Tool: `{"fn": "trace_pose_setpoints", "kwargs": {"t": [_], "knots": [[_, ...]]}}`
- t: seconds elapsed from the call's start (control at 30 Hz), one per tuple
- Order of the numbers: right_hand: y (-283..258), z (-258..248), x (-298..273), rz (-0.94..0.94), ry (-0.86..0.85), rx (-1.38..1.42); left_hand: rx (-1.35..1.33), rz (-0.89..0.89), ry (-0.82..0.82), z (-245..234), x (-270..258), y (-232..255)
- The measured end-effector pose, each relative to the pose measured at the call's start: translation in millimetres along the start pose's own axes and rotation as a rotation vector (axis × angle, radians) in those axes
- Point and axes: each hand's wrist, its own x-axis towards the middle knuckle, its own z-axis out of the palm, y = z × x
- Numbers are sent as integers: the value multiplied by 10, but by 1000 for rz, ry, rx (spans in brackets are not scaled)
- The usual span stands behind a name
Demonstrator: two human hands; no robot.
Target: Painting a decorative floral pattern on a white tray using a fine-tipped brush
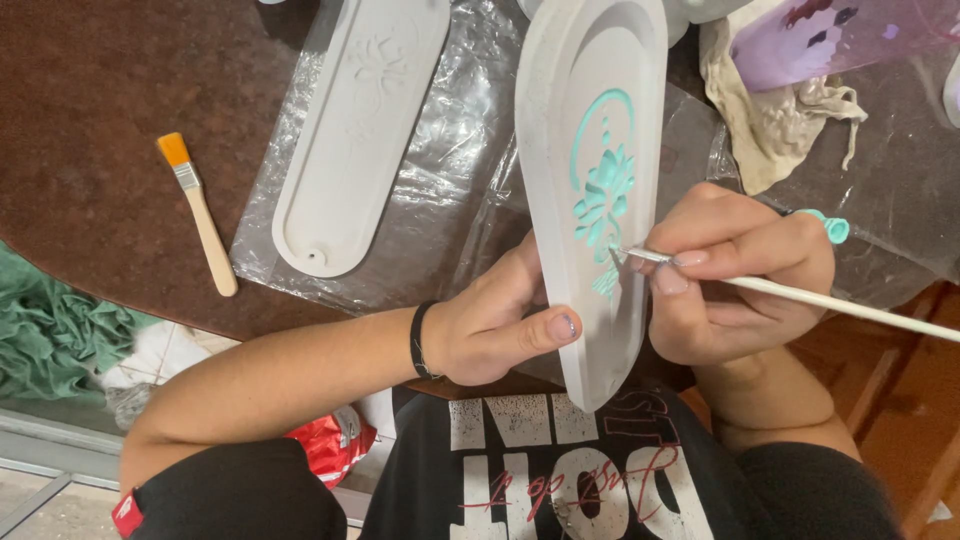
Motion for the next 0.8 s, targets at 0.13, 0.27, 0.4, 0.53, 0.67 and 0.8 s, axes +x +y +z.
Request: {"fn": "trace_pose_setpoints", "kwargs": {"t": [0.13, 0.27, 0.4, 0.53, 0.67, 0.8], "knots": [[30, -41, -25, -10, -51, 45, -11, -4, -11, -8, -12, -30], [28, -9, -3, -30, -18, 12, -7, 4, -16, -9, -9, -22], [51, -42, -37, -29, -26, 36, 24, 7, -17, -15, -19, -35], [43, -9, 8, -58, -31, 4, 35, 10, -17, -16, -17, -31], [42, -17, -9, -41, -8, 10, 33, -1, -19, -17, -14, -18], [28, -4, 0, -34, -18, -5, 0, 0, -22, -14, -22, -44]]}}
